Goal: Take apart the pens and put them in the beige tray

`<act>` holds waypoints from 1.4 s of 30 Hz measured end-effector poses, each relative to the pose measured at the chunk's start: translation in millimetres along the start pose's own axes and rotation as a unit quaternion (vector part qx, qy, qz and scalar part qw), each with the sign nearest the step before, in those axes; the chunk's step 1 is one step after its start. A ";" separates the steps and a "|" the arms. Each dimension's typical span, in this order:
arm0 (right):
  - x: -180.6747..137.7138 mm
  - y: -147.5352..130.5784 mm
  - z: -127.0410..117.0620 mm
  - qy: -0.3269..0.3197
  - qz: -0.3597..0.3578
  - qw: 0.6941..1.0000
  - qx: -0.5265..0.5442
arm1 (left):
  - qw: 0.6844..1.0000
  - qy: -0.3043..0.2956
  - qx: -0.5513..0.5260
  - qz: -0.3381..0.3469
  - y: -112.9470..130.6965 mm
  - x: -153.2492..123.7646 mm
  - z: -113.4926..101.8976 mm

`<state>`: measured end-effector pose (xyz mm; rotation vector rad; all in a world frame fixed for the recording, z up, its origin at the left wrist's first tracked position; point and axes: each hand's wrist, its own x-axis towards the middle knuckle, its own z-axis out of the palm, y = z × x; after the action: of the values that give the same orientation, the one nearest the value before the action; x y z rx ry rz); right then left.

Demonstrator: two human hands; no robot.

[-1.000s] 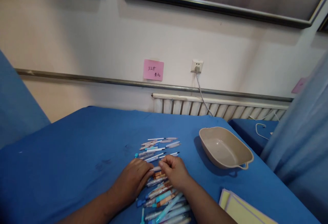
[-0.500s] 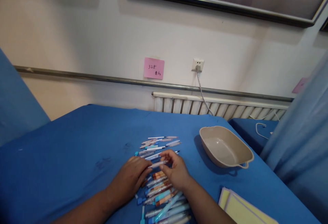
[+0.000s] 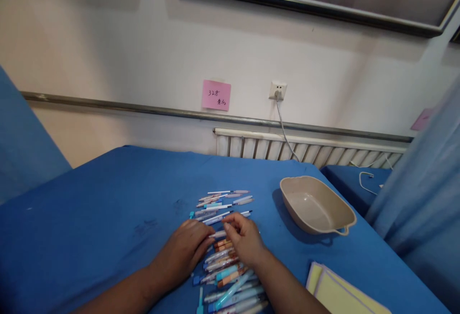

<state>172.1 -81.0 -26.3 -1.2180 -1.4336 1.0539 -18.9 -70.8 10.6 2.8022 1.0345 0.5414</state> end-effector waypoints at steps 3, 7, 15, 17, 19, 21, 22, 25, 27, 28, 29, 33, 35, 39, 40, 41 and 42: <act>-1.4 -0.9 -0.5 0.025 -0.031 0.999 -0.002 | 1.000 -0.002 -0.002 -0.006 -0.6 0.5 -0.6; 0.3 -1.4 -2.9 0.050 -0.046 0.997 0.041 | 1.000 0.000 -0.006 -0.012 -1.1 0.0 -1.3; 0.6 2.3 0.6 0.045 -0.038 0.998 0.026 | 1.000 0.016 -0.018 -0.004 -0.2 0.1 -2.4; 0.6 1.0 -0.7 0.064 -0.051 0.996 0.038 | 1.000 0.018 -0.020 -0.009 -0.6 0.4 -2.5; 0.9 -0.2 -1.7 0.052 -0.036 0.997 0.041 | 1.000 0.019 -0.018 -0.011 -0.4 0.3 -2.6; 1.0 -0.9 -1.5 0.014 -0.010 0.999 0.029 | 1.000 0.017 -0.013 -0.010 0.0 -0.1 -2.7; 1.0 -1.0 -1.3 -0.003 -0.002 1.000 0.019 | 1.000 0.016 -0.011 -0.009 0.1 -0.2 -2.8; 1.0 -1.0 -1.9 0.013 -0.009 1.000 -0.002 | 1.000 0.017 -0.011 -0.013 -1.0 0.0 -2.8; 1.6 -0.7 -4.0 0.055 -0.015 0.998 0.016 | 0.999 0.025 -0.013 -0.020 -2.9 0.4 -2.5; 2.1 -0.5 -5.1 0.065 -0.013 0.997 0.032 | 0.999 0.028 -0.013 -0.023 -3.9 0.6 -2.3; 2.6 -0.3 -6.2 0.068 -0.008 0.997 0.047 | 0.999 0.031 -0.013 -0.025 -5.0 0.7 -2.2; 4.0 -0.7 -9.3 0.084 0.000 0.994 0.067 | 0.999 0.027 -0.015 -0.028 -8.7 1.3 -1.7; 4.3 -1.4 -12.0 0.119 0.001 0.991 0.056 | 0.999 0.029 -0.018 -0.033 -11.0 1.9 -1.0; 5.1 -1.1 -20.8 0.193 0.001 0.981 0.006 | 0.998 0.013 -0.020 -0.055 -15.7 2.9 2.6; 5.6 -0.4 -22.4 0.203 0.002 0.979 -0.003 | 0.998 0.004 -0.023 -0.059 -16.2 2.9 3.8; 6.0 0.4 -23.2 0.206 0.003 0.978 -0.008 | 0.998 0.002 -0.028 -0.062 -16.3 2.8 4.9; 6.4 1.3 -23.0 0.201 0.006 0.980 -0.011 | 0.997 0.009 -0.036 -0.063 -16.0 2.6 5.8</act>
<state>194.6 -73.7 -22.5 -1.3658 -1.1270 0.7460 -24.7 -56.7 2.4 2.6522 1.1622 0.5790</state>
